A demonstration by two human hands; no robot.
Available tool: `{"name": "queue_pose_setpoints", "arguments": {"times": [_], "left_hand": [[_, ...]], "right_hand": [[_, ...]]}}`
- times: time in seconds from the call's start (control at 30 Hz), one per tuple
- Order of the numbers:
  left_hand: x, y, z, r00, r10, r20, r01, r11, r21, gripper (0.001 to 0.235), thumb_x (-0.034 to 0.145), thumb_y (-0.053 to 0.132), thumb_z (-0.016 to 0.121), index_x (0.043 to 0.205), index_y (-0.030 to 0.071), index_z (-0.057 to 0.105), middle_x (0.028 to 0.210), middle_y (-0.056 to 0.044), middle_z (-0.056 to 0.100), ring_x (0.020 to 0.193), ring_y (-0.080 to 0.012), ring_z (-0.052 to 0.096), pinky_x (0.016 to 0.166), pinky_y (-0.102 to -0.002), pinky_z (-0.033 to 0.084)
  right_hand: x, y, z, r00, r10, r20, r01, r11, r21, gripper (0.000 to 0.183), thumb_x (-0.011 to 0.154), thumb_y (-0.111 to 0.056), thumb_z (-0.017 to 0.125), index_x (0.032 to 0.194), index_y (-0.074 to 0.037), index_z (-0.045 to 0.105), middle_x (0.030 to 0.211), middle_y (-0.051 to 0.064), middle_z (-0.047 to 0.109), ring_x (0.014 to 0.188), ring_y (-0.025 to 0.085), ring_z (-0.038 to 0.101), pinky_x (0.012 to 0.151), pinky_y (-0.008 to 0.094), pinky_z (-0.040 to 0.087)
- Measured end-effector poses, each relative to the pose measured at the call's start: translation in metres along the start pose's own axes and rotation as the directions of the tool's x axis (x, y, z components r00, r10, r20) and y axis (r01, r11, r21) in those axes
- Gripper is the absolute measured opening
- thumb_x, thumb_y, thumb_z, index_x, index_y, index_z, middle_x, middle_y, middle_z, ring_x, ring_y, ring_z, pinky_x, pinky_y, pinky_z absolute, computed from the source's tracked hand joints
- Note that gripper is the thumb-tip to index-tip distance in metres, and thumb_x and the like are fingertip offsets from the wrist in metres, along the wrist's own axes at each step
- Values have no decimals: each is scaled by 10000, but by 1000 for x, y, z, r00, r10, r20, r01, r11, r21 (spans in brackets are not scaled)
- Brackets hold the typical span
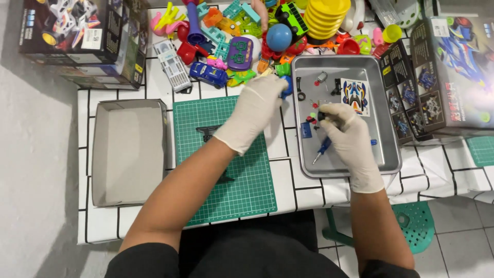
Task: The person opens a model kit box and removes the contents, including a chassis, wheels, and body parts. They then sort the various plastic components and small parts onto a green cutting mat and a metal tray.
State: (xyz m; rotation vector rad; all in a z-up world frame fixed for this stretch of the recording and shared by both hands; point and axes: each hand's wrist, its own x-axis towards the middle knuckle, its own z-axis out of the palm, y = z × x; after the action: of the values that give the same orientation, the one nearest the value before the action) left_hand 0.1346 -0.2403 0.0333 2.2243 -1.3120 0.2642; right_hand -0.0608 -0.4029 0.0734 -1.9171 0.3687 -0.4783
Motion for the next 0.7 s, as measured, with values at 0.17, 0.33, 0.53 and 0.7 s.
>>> {"name": "queue_pose_setpoints", "arguments": {"times": [0.17, 0.33, 0.53, 0.7], "left_hand": [[-42, -66, -35, 979, -156, 128, 145, 985, 95, 236, 817, 156, 777, 1018, 187, 657, 1008, -39, 621, 1047, -290, 654, 894, -421, 505], [-60, -81, -38, 947, -251, 202, 232, 966, 113, 207, 829, 87, 749, 1018, 156, 698, 978, -38, 654, 980, -276, 682, 861, -391, 526], [-67, -106, -11, 952, -250, 177, 215, 957, 196, 277, 783, 50, 755, 1034, 142, 681, 932, -54, 642, 911, -290, 682, 794, -411, 548], [-62, -101, -15, 947, -245, 206, 241, 969, 45, 248, 821, 84, 758, 1050, 116, 668, 979, -88, 646, 985, -323, 669, 854, -447, 548]], "right_hand": [[30, -31, 53, 976, -34, 213, 41, 999, -28, 362, 852, 78, 721, 1171, -91, 742, 1158, 51, 670, 960, 123, 637, 850, 238, 535], [69, -31, 115, 911, -137, 389, 171, 984, -53, 366, 829, 77, 711, 1138, -112, 764, 1096, 45, 698, 880, 134, 640, 791, 224, 536], [88, -39, 158, 819, -151, 554, 380, 866, -325, 335, 840, 19, 725, 1160, -77, 757, 1074, 132, 724, 959, 297, 709, 845, 365, 559], [94, -26, 165, 769, -201, 606, 510, 765, -394, 255, 854, -28, 734, 1107, -61, 742, 1087, 151, 705, 1086, 358, 678, 984, 441, 516]]}}
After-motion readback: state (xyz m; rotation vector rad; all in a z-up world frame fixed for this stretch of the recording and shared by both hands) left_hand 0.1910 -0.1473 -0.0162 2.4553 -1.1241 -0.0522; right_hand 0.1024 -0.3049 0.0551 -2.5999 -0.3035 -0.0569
